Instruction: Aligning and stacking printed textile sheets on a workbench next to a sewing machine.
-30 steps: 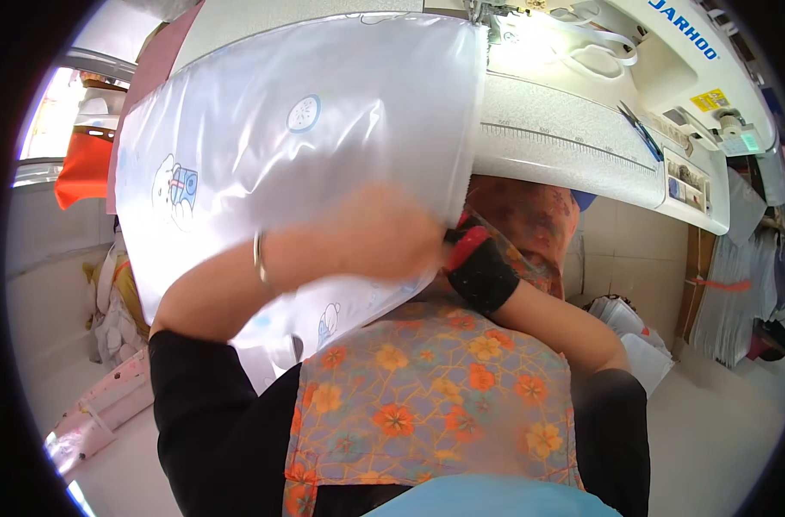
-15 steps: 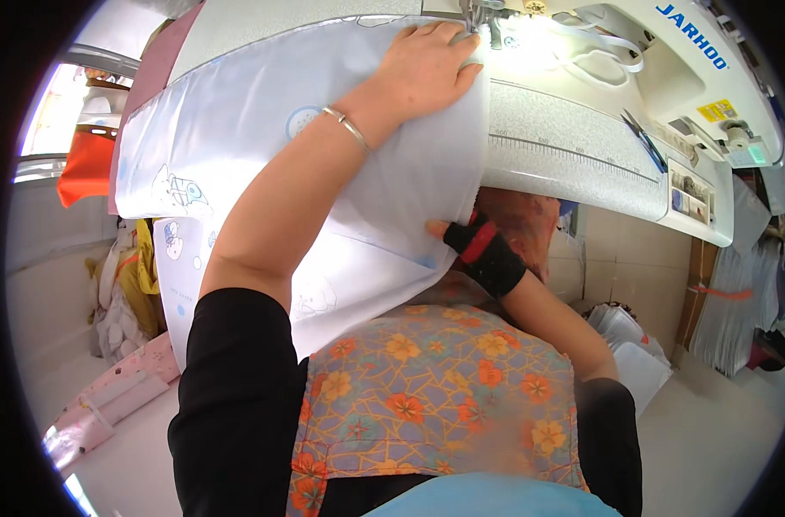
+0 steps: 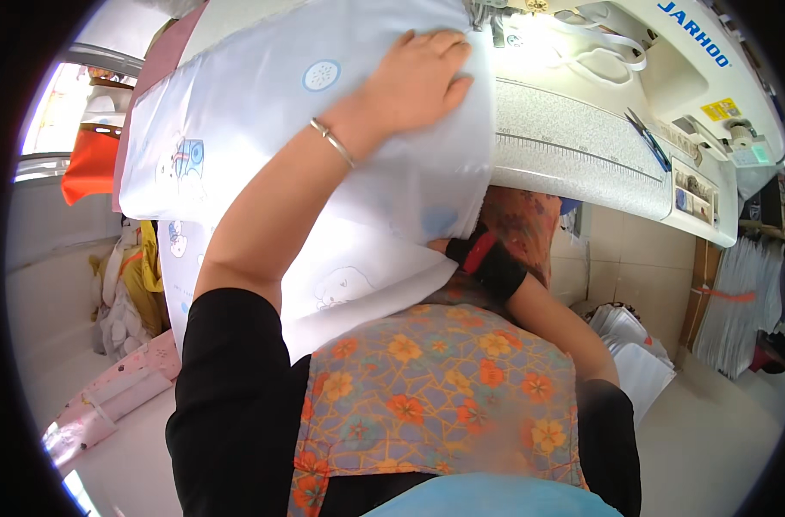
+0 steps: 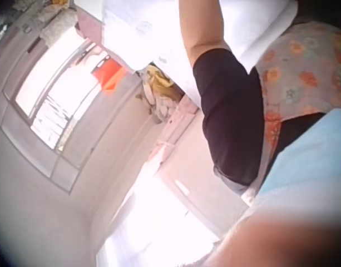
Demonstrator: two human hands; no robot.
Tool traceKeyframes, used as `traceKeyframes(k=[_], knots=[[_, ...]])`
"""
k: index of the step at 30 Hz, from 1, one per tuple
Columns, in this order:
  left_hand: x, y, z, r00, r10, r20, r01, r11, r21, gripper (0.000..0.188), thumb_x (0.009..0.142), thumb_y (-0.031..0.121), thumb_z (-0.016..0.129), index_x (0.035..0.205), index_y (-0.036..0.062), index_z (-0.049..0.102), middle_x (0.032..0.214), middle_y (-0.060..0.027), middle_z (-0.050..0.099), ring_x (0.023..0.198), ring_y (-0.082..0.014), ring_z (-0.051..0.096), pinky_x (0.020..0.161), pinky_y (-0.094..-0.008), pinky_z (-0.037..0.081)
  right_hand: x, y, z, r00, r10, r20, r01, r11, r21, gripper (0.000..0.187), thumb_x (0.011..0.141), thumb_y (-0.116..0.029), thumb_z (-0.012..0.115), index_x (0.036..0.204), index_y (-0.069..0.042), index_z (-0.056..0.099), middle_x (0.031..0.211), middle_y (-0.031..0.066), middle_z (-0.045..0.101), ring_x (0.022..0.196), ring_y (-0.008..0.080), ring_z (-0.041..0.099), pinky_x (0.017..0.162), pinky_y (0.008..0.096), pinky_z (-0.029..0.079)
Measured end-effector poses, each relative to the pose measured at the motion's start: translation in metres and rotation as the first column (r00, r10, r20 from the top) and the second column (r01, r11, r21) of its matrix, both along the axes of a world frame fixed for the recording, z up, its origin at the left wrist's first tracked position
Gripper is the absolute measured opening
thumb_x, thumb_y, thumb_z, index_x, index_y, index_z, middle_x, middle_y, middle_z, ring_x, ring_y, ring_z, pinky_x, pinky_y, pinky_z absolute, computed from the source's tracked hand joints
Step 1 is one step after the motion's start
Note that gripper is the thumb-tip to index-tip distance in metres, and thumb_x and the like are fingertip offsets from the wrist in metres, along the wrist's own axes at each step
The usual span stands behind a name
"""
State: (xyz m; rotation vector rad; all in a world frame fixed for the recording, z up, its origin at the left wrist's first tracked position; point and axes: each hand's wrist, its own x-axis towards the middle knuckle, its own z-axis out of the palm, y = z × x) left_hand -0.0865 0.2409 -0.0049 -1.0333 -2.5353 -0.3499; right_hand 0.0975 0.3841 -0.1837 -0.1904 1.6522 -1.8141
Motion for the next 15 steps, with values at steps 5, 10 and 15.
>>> traceKeyframes(k=[5,10,15], knots=[[-0.009,-0.004,0.001,0.999,-0.023,0.023,0.024,0.999,-0.037,0.044,0.093,0.033,0.054,0.127,0.0053,0.055,0.134,-0.0116,0.054,0.126,-0.0296,0.049,0.107,-0.0506,0.034,0.001,0.021,0.084,0.961,-0.036,-0.275,0.074,0.989,0.13,0.055,0.084,-0.029,0.07,0.132,-0.009,0.055,0.128,0.0137,0.059,0.123,0.0267,0.051,0.106,0.0344,0.039],[0.049,-0.057,0.002,0.996,-0.074,-0.048,0.069,0.992,-0.11,0.048,0.094,0.039,0.053,0.13,0.0077,0.055,0.138,-0.0146,0.052,0.128,-0.0317,0.048,0.108,-0.049,0.034,-0.034,0.042,0.109,0.947,-0.026,-0.322,0.078,0.986,0.149,0.057,0.081,-0.023,0.076,0.131,-0.005,0.055,0.128,0.0117,0.059,0.12,0.0233,0.052,0.104,0.0329,0.04],[0.067,-0.198,0.0,0.842,0.538,-0.029,-0.537,0.832,-0.137,0.061,0.096,0.054,0.044,0.14,0.0126,0.049,0.142,-0.0239,0.045,0.135,-0.034,0.041,0.112,-0.0498,0.027,-0.035,0.023,0.066,0.91,-0.41,-0.059,0.396,0.903,-0.164,0.051,0.082,-0.015,0.074,0.128,-0.004,0.056,0.119,0.0059,0.062,0.114,0.0194,0.056,0.098,0.0341,0.046]])
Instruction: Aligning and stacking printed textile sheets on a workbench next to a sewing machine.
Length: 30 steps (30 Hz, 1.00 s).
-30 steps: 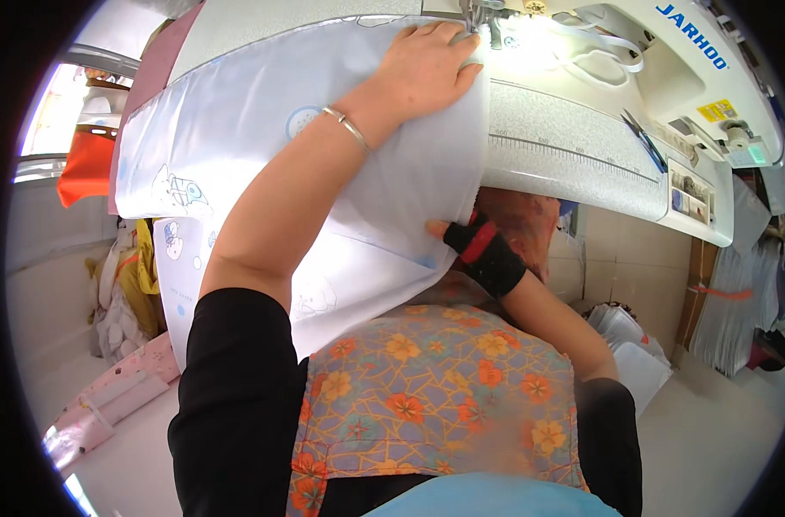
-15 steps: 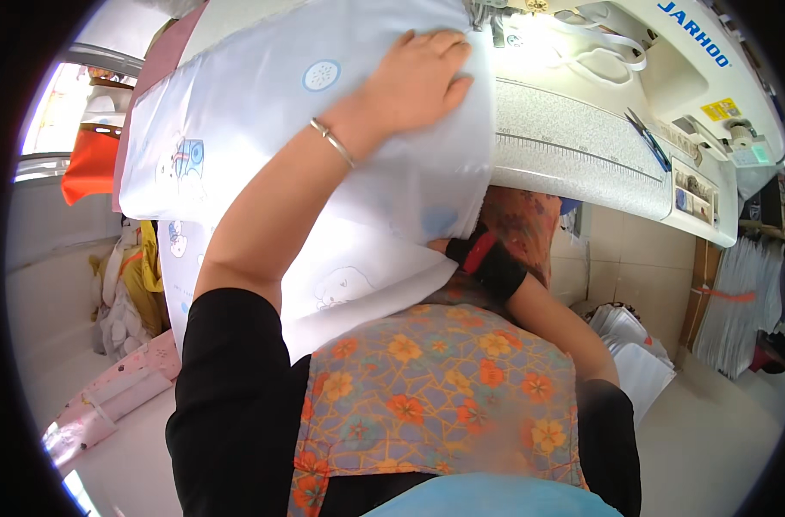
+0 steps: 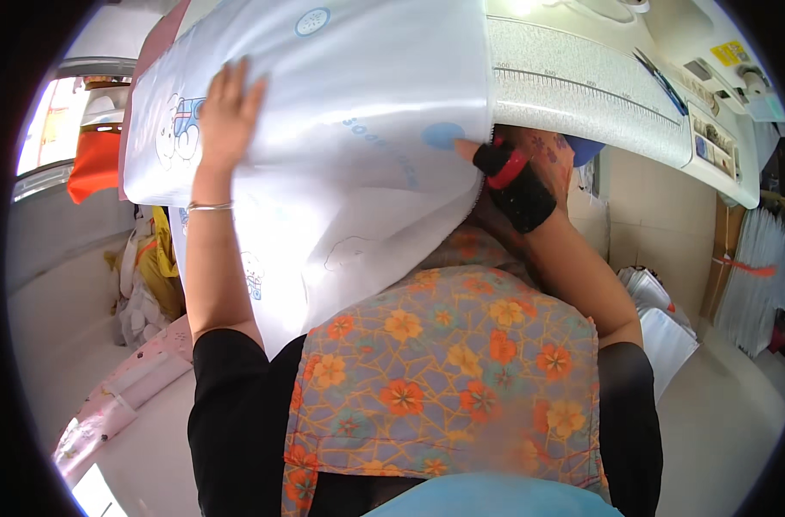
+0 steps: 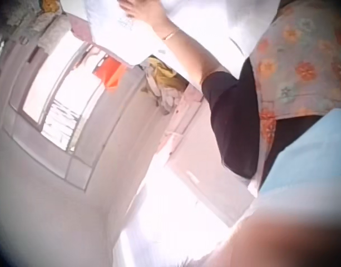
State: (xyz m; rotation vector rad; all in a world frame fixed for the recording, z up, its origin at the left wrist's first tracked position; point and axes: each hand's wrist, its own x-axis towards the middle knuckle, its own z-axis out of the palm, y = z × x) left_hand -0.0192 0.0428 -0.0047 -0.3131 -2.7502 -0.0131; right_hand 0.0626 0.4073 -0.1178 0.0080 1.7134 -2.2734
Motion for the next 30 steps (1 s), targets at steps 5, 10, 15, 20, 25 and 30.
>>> traceKeyframes(k=[5,10,15,20,25,30], knots=[[-0.011,-0.085,-0.018,0.987,0.162,0.022,-0.161,0.987,-0.026,0.063,0.096,0.057,0.039,0.143,0.0151,0.046,0.145,-0.0197,0.043,0.136,-0.0342,0.039,0.111,-0.0483,0.03,0.023,-0.009,-0.011,0.99,0.126,-0.059,-0.119,0.987,0.109,0.052,0.082,-0.015,0.074,0.129,-0.006,0.055,0.121,0.0057,0.061,0.115,0.0184,0.054,0.099,0.0338,0.045],[-0.019,0.017,0.036,0.959,0.193,0.208,-0.204,0.979,0.031,0.044,0.094,0.036,0.05,0.124,0.0062,0.06,0.132,-0.0199,0.056,0.125,-0.0377,0.05,0.103,-0.0446,0.041,0.041,-0.008,0.006,0.97,0.239,-0.036,-0.231,0.961,0.152,0.052,0.083,-0.017,0.075,0.129,-0.005,0.055,0.12,0.0049,0.061,0.114,0.0163,0.053,0.098,0.0329,0.044],[-0.015,0.17,0.014,0.779,-0.578,-0.245,0.607,0.792,0.06,0.039,0.087,0.028,0.061,0.117,0.002,0.062,0.121,-0.019,0.062,0.111,-0.0346,0.059,0.098,-0.0429,0.045,0.046,-0.004,0.035,0.963,0.266,-0.044,-0.254,0.95,0.179,0.051,0.083,-0.018,0.075,0.129,-0.005,0.055,0.119,0.0043,0.061,0.113,0.0147,0.052,0.098,0.0322,0.043],[-0.005,0.192,-0.001,0.851,-0.497,-0.171,0.504,0.864,0.002,0.041,0.088,0.037,0.059,0.121,0.0123,0.062,0.129,-0.0135,0.057,0.117,-0.0301,0.054,0.096,-0.0426,0.046,0.049,-0.011,0.052,0.989,0.141,-0.033,-0.136,0.982,0.13,0.028,0.081,-0.017,0.071,0.105,-0.004,0.062,0.096,0.0063,0.065,0.09,0.0163,0.059,0.08,0.0337,0.049],[-0.03,0.19,0.003,0.847,-0.517,-0.126,0.524,0.852,0.025,0.041,0.087,0.036,0.059,0.119,0.0116,0.062,0.123,-0.0112,0.059,0.115,-0.0283,0.055,0.094,-0.0435,0.047,0.03,-0.006,0.035,0.965,0.229,0.131,-0.255,0.935,0.247,0.031,0.086,-0.014,0.071,0.115,-0.005,0.065,0.107,0.0051,0.066,0.102,0.0149,0.058,0.09,0.0341,0.048],[-0.07,0.19,0.006,0.833,-0.551,-0.042,0.553,0.832,0.054,0.041,0.086,0.028,0.058,0.119,0.0041,0.059,0.125,-0.0176,0.057,0.117,-0.0326,0.053,0.099,-0.0438,0.044,-0.003,-0.018,0.011,0.958,0.184,-0.219,-0.105,0.938,0.329,0.014,0.088,-0.019,0.062,0.091,-0.006,0.065,0.086,0.0041,0.065,0.088,0.0127,0.059,0.078,0.0334,0.048]])
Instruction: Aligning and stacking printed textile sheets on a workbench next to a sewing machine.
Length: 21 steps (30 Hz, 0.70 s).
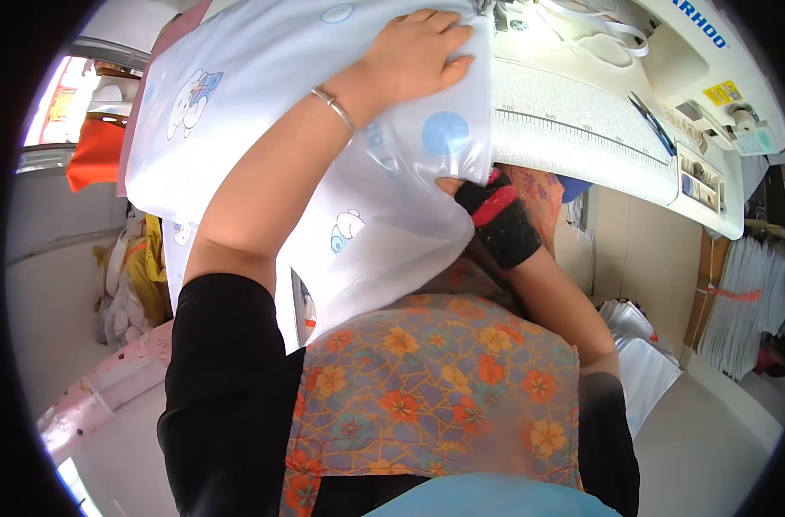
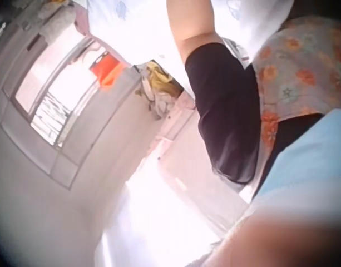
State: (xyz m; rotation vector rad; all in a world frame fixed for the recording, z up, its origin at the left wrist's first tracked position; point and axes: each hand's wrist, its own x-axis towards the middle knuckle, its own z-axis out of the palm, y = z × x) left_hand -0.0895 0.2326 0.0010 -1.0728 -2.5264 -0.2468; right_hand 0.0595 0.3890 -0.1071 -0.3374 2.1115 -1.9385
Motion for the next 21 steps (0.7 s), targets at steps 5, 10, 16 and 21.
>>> traceKeyframes(k=[5,10,16,21], knots=[[0.015,0.014,0.018,0.997,0.054,-0.061,-0.06,0.993,-0.102,0.043,0.088,0.035,0.058,0.121,0.0078,0.059,0.128,-0.0119,0.057,0.119,-0.0294,0.053,0.098,-0.0453,0.045,-0.004,0.004,0.012,0.986,0.1,-0.136,-0.084,0.989,0.123,0.018,0.091,-0.021,0.061,0.089,-0.004,0.063,0.083,0.0009,0.064,0.082,0.0125,0.057,0.076,0.0331,0.048],[0.036,0.006,-0.003,0.999,0.039,-0.024,-0.039,0.999,-0.014,0.046,0.089,0.033,0.059,0.125,0.0047,0.056,0.134,-0.0162,0.053,0.126,-0.0327,0.049,0.106,-0.0462,0.038,0.009,0.013,0.016,0.986,0.069,0.151,-0.053,0.993,-0.107,0.021,0.088,-0.021,0.067,0.098,-0.003,0.065,0.089,0.002,0.065,0.083,0.0117,0.056,0.078,0.0305,0.048],[-0.018,-0.002,-0.005,0.999,-0.04,0.026,0.04,0.999,0.034,0.041,0.088,0.028,0.057,0.119,0.0009,0.057,0.128,-0.0203,0.055,0.121,-0.0351,0.051,0.104,-0.0469,0.039,0.007,-0.001,-0.006,0.989,-0.023,0.147,0.057,0.972,-0.228,0.023,0.088,-0.021,0.066,0.102,-0.003,0.066,0.094,0.0062,0.066,0.091,0.0156,0.058,0.082,0.0319,0.049],[0.023,0.005,0.002,0.994,-0.07,0.086,0.062,0.994,0.093,0.04,0.09,0.031,0.058,0.122,0.0068,0.059,0.132,-0.0171,0.054,0.124,-0.0327,0.05,0.104,-0.0521,0.038,0.023,0.006,0.015,0.992,0.115,0.053,-0.116,0.993,0.03,0.022,0.088,-0.019,0.064,0.104,-0.003,0.064,0.096,0.0074,0.065,0.092,0.0185,0.058,0.085,0.0338,0.048]])
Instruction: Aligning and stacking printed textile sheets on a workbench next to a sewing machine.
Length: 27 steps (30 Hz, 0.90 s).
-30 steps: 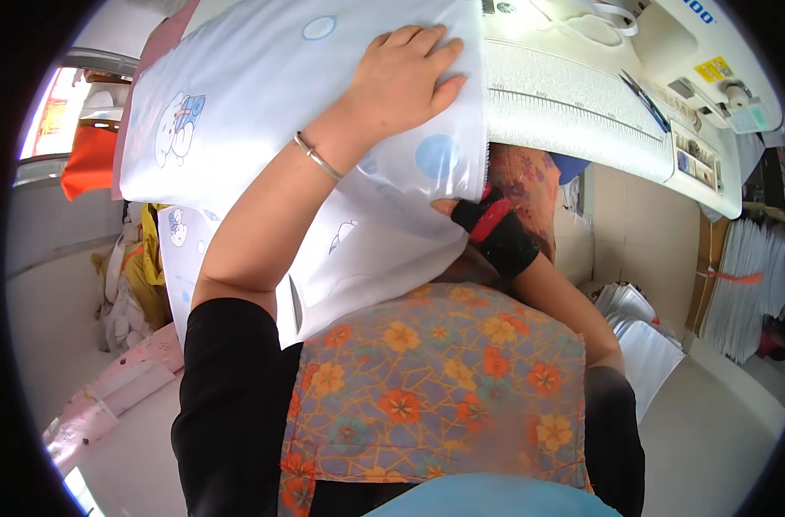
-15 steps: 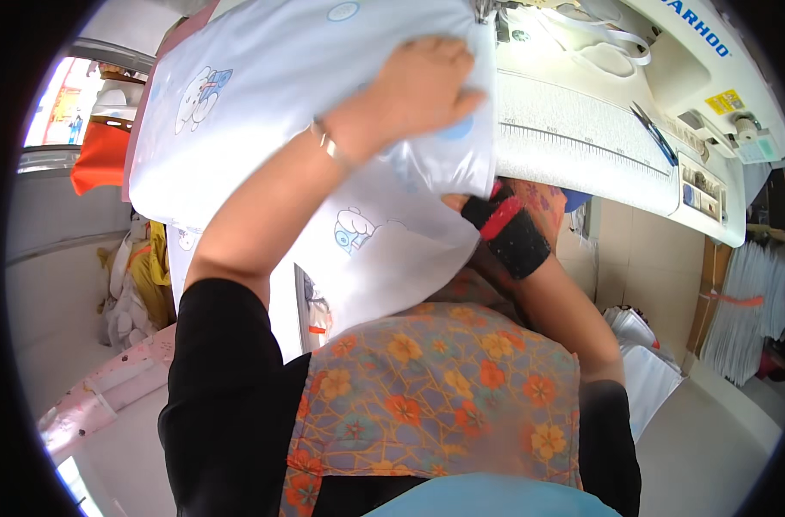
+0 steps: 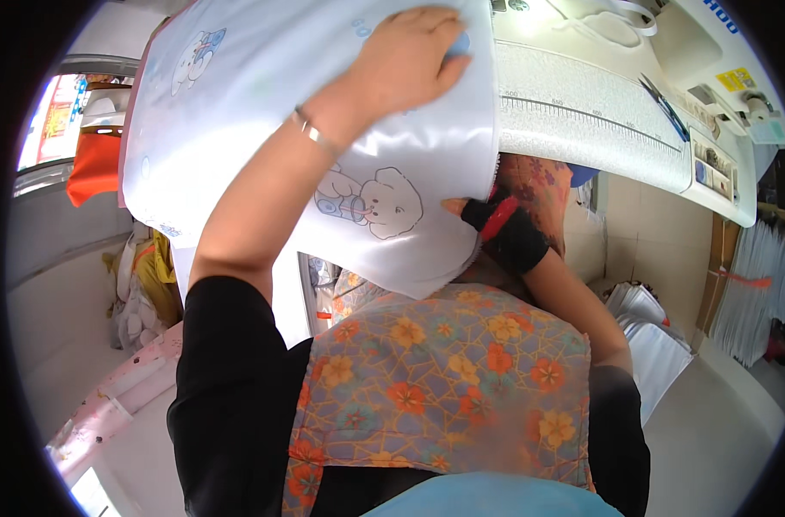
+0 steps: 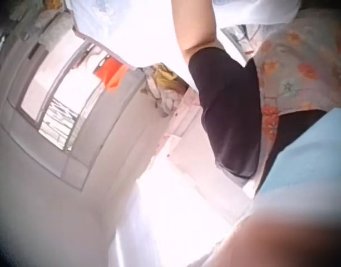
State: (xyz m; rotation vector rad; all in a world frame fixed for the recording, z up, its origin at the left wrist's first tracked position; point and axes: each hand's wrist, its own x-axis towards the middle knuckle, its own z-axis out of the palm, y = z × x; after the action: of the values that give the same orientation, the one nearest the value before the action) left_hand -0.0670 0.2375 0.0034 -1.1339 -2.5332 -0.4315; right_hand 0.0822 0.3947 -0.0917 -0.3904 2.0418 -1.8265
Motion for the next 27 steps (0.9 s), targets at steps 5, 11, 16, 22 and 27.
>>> traceKeyframes(k=[5,11,16,22,27], knots=[[0.035,-0.006,-0.018,0.972,0.094,-0.215,-0.106,0.993,-0.046,0.037,0.088,0.028,0.059,0.121,0.0106,0.061,0.129,-0.0162,0.057,0.12,-0.0307,0.054,0.1,-0.0481,0.043,0.015,0.004,0.027,0.971,-0.226,0.079,0.237,0.95,-0.203,0.016,0.086,-0.018,0.064,0.095,-0.004,0.065,0.088,0.0069,0.065,0.085,0.0195,0.059,0.079,0.0346,0.049],[-0.006,0.001,-0.006,0.979,0.091,-0.185,-0.094,0.995,-0.011,0.037,0.088,0.028,0.058,0.119,0.0098,0.062,0.126,-0.015,0.059,0.118,-0.0305,0.055,0.099,-0.0467,0.044,0.0,0.005,0.03,0.988,-0.113,0.1,0.109,0.993,0.05,0.022,0.088,-0.021,0.066,0.1,-0.003,0.068,0.086,0.0034,0.069,0.081,0.0148,0.061,0.074,0.0335,0.049],[0.011,0.012,0.007,0.984,0.165,0.066,-0.153,0.975,-0.163,0.041,0.088,0.03,0.057,0.119,0.0037,0.06,0.127,-0.0163,0.058,0.119,-0.0314,0.054,0.101,-0.0484,0.042,0.003,0.001,0.037,0.926,-0.267,0.269,0.314,0.938,-0.15,0.025,0.09,-0.025,0.066,0.101,-0.002,0.069,0.085,0.004,0.068,0.082,0.0111,0.059,0.071,0.0312,0.048],[-0.004,0.005,0.0,0.992,0.04,-0.117,-0.042,0.999,-0.01,0.041,0.087,0.028,0.057,0.117,0.0016,0.057,0.132,-0.0178,0.054,0.122,-0.0335,0.052,0.103,-0.0542,0.039,-0.002,0.002,0.046,0.881,-0.203,0.427,0.326,0.914,-0.239,0.029,0.089,-0.028,0.068,0.101,-0.001,0.069,0.085,0.0042,0.068,0.081,0.0105,0.058,0.071,0.0307,0.047],[-0.009,-0.005,-0.012,0.998,0.046,0.047,-0.04,0.993,-0.113,0.04,0.087,0.028,0.057,0.119,0.0031,0.057,0.132,-0.0171,0.053,0.123,-0.0322,0.051,0.104,-0.0536,0.038,-0.003,0.003,0.051,0.893,-0.247,0.376,0.324,0.933,-0.155,0.029,0.089,-0.027,0.069,0.1,-0.001,0.068,0.082,0.0046,0.067,0.082,0.0117,0.058,0.073,0.0293,0.047]])
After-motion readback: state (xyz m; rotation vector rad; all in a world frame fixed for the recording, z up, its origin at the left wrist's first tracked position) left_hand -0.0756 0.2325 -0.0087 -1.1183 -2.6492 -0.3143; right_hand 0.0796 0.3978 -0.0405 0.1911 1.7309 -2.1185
